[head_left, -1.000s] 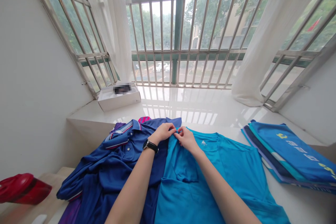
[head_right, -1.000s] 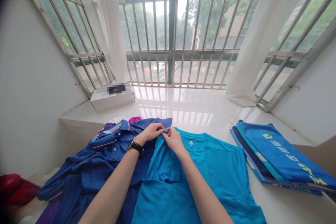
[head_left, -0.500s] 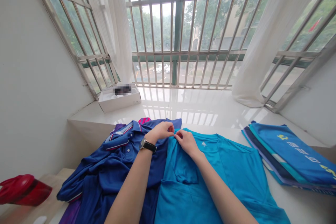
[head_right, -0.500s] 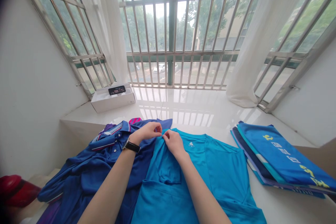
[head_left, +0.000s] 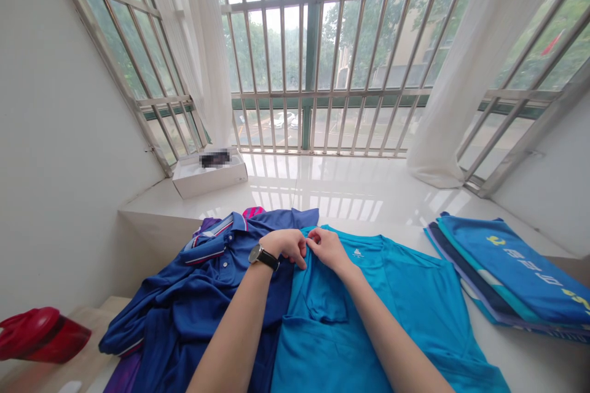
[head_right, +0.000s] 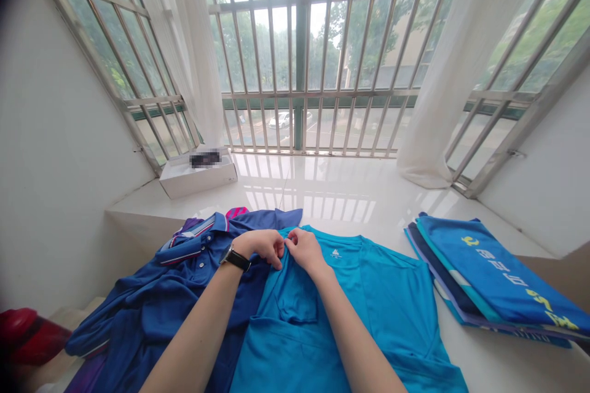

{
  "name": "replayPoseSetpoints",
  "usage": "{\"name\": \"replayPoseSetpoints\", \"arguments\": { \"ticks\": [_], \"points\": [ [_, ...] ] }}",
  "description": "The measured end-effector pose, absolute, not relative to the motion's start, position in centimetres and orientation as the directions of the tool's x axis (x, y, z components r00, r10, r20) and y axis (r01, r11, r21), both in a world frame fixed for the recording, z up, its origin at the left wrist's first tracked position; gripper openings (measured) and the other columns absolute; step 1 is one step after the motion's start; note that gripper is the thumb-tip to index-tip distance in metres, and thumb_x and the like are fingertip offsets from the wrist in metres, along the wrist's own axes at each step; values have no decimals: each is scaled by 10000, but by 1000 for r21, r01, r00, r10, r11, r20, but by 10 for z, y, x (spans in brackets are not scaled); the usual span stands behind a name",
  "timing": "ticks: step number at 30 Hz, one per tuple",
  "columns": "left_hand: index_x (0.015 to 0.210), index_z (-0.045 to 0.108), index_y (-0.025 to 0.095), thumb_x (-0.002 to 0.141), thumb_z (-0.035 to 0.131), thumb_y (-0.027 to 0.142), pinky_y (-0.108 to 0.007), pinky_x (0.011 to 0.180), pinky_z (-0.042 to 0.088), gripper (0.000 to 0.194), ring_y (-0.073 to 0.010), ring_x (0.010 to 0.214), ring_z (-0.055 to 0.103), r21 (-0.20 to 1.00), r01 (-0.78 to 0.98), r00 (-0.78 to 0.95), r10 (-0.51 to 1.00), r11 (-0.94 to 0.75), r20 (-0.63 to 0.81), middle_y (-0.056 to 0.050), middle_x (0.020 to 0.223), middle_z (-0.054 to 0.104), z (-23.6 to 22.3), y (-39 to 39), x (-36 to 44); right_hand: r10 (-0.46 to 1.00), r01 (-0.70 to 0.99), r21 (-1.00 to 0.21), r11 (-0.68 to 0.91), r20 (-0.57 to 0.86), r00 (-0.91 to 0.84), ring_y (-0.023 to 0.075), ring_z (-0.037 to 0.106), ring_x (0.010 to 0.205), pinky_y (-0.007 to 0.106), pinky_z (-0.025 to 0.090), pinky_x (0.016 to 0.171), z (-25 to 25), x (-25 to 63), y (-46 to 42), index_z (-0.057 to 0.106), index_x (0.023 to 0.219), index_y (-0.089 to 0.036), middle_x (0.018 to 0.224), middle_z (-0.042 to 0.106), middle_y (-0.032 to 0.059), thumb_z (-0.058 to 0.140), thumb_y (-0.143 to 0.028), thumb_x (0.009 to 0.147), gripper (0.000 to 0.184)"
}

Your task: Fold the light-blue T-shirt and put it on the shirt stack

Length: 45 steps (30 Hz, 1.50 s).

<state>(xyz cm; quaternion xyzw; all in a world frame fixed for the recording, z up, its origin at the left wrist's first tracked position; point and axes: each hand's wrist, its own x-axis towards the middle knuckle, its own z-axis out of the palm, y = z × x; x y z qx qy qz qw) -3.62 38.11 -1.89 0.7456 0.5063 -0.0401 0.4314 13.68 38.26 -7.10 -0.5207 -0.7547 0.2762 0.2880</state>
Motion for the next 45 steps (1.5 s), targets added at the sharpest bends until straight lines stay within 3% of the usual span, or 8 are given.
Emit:
{"name": "replayPoseSetpoints", "arguments": {
  "ticks": [7,15,26,35,38,41,45],
  "points": [
    [758,655,225,493,861,411,-232,501,396,383,-143,570,556,475,871,411,720,-128,-559,49,601,617,-10,379,-30,905,557,-764,325,81,-417,168,635,701,276,478,671,-64,148,386,726,967,-145,782,721,39,666,-256,750,251],
    [803,680,225,507,858,421,-240,545,429,397,-161,638,600,352,919,356,753,-176,-554,29,716,663,-2,375,-20,897,533,-786,313,60,-438,175,642,724,285,495,683,-68,152,389,723,1000,-146,794,714,40,636,-213,745,278],
    [818,676,221,513,866,430,-242,526,424,415,-177,669,621,309,926,359,753,-215,-551,14,762,678,1,373,-18,904,547,-782,301,50,-425,182,652,728,288,497,684,-72,152,392,719,988,-135,811,718,58,654,-234,748,268],
    [895,709,224,538,861,399,-242,580,469,425,-181,691,648,350,914,374,763,-206,-528,8,781,705,6,370,-20,896,572,-752,328,56,-440,172,634,699,278,469,661,-69,151,391,732,987,-137,813,726,56,653,-218,752,261],
    [940,722,215,650,783,324,-240,603,484,315,-180,696,661,396,884,418,799,-249,-432,-2,781,721,6,370,-22,894,582,-740,338,58,-444,172,626,694,272,452,644,-67,151,391,739,949,-136,801,727,55,639,-205,759,226],
    [955,727,196,744,651,205,-251,686,501,224,-200,805,678,368,878,419,863,-306,-281,-41,902,742,1,373,-20,883,587,-726,357,57,-466,170,629,707,261,443,644,-64,150,389,743,929,-148,799,732,47,616,-185,773,204],
    [970,717,183,780,597,166,-275,768,502,225,-235,914,679,320,898,385,892,-303,-236,-79,986,738,-11,378,-15,863,599,-693,401,67,-500,165,638,774,256,446,710,-58,150,386,740,949,-174,885,751,43,543,-128,798,252]
  ]
}}
